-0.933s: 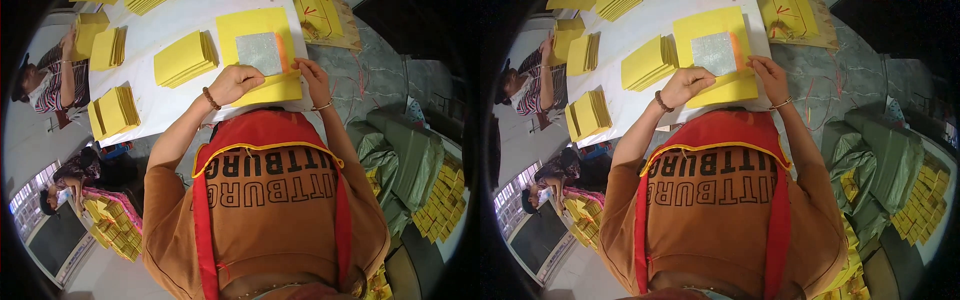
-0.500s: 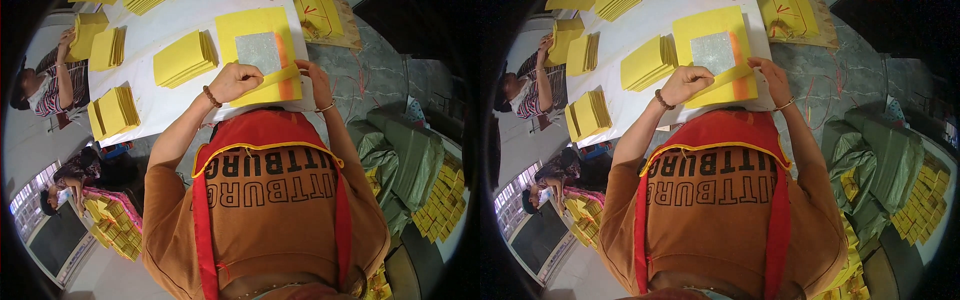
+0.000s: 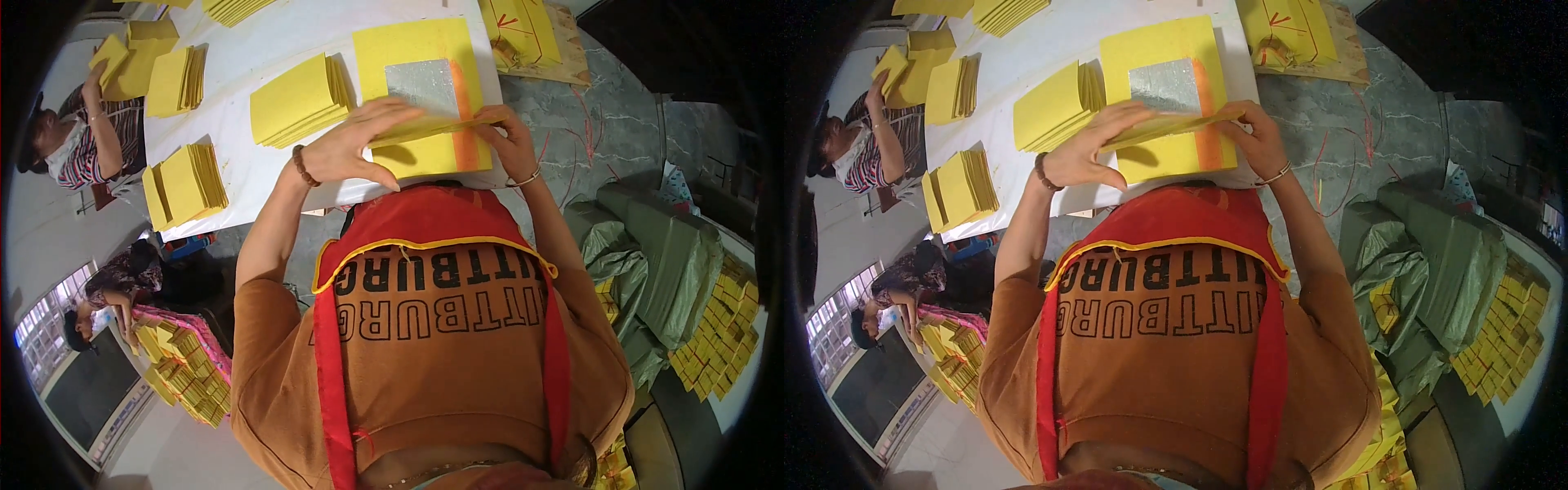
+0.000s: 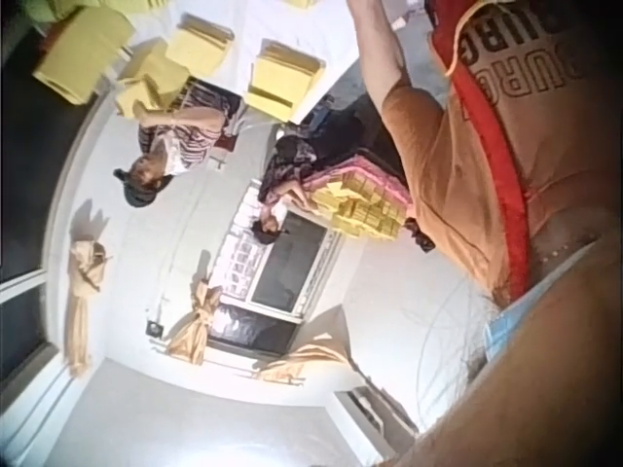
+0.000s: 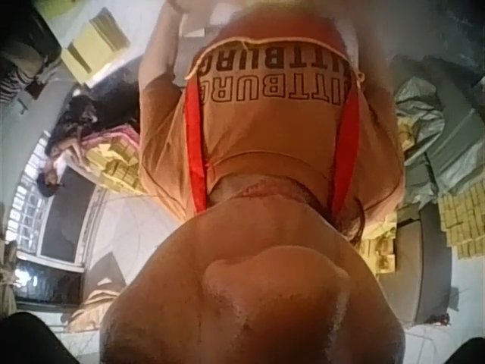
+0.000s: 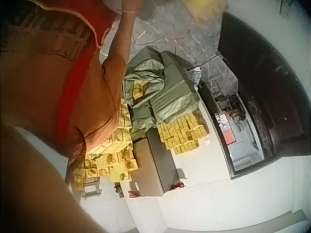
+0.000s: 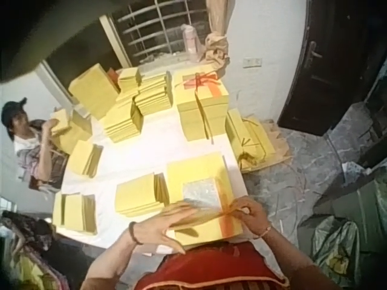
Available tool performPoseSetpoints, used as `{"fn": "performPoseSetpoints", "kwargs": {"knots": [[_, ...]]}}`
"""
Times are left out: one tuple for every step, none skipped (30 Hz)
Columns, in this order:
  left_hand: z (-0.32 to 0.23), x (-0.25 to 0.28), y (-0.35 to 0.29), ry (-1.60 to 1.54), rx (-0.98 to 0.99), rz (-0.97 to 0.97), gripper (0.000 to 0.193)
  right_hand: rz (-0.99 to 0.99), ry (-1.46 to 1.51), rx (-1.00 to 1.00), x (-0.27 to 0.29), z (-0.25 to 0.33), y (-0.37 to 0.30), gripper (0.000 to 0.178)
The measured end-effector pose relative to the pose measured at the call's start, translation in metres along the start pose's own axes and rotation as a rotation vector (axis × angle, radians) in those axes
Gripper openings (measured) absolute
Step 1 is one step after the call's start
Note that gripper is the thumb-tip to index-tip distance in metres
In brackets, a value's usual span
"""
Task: Folding and stacking sheets of yellow paper at a workstation.
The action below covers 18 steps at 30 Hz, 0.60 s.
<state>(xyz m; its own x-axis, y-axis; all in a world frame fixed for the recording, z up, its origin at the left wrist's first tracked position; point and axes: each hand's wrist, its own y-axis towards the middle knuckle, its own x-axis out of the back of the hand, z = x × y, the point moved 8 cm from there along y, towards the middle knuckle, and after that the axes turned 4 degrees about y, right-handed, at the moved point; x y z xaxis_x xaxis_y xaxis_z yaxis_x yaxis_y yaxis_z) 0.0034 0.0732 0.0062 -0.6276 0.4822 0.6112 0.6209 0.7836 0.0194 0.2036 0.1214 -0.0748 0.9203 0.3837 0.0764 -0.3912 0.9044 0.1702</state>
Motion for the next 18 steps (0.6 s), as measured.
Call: {"fn": "performPoseSetpoints", "kwargs": {"knots": [[0.002,-0.001,-0.002,0.002,0.004,-0.007,0.062,-0.01,0.065,-0.051,-0.001,-0.005,0.0,0.018],[0.007,0.003,-0.005,0.213,0.011,-0.09,0.053,-0.002,0.065,-0.049,-0.001,-0.006,0.001,0.018],[0.012,0.005,-0.009,0.423,0.02,-0.173,0.046,0.016,0.087,-0.077,-0.001,-0.009,0.001,0.019],[0.013,0.006,-0.007,0.507,0.008,-0.232,0.04,0.034,0.108,-0.105,-0.002,-0.009,0.003,0.02],[0.016,0.004,-0.008,0.508,0.012,-0.239,0.04,0.042,0.106,-0.104,-0.003,-0.005,0.005,0.02],[0.017,0.003,-0.011,0.5,0.028,-0.268,0.038,0.015,-0.159,0.075,0.0,0.014,0.008,0.022],[0.014,0.005,-0.012,0.493,0.044,-0.298,0.036,-0.013,-0.423,0.256,-0.001,0.036,0.008,0.024],[0.01,0.005,-0.015,0.492,0.047,-0.305,0.036,-0.006,-0.424,0.259,-0.002,0.044,0.008,0.024],[0.0,0.003,-0.018,0.589,0.002,-0.288,0.034,0.031,-0.523,0.329,-0.008,0.055,0.005,0.026],[-0.009,0.0,-0.022,0.687,-0.045,-0.267,0.032,0.065,-0.62,0.399,-0.015,0.064,0.0,0.027],[-0.015,-0.001,-0.026,0.687,-0.042,-0.271,0.032,0.07,-0.62,0.401,-0.014,0.066,-0.003,0.027],[-0.021,-0.004,-0.029,0.643,-0.051,-0.251,0.032,0.203,-0.59,0.39,-0.019,0.063,-0.006,0.026],[-0.025,-0.007,-0.032,0.597,-0.06,-0.232,0.032,0.337,-0.561,0.375,-0.026,0.061,-0.011,0.026],[-0.028,-0.007,-0.032,0.499,-0.064,-0.267,0.026,0.342,-0.562,0.376,-0.027,0.063,-0.011,0.026],[-0.026,-0.008,-0.033,0.498,-0.062,-0.272,0.026,0.348,-0.509,0.34,-0.027,0.064,-0.011,0.024],[-0.017,-0.005,-0.035,0.365,0.003,-0.333,0.023,0.356,-0.456,0.305,-0.028,0.064,-0.01,0.023],[-0.008,-0.003,-0.037,0.232,0.065,-0.393,0.021,0.362,-0.456,0.308,-0.032,0.066,-0.01,0.023],[0.001,-0.001,-0.037,0.247,0.141,-0.5,0.017,0.252,-0.383,0.099,-0.026,0.054,-0.005,0.023]]}}
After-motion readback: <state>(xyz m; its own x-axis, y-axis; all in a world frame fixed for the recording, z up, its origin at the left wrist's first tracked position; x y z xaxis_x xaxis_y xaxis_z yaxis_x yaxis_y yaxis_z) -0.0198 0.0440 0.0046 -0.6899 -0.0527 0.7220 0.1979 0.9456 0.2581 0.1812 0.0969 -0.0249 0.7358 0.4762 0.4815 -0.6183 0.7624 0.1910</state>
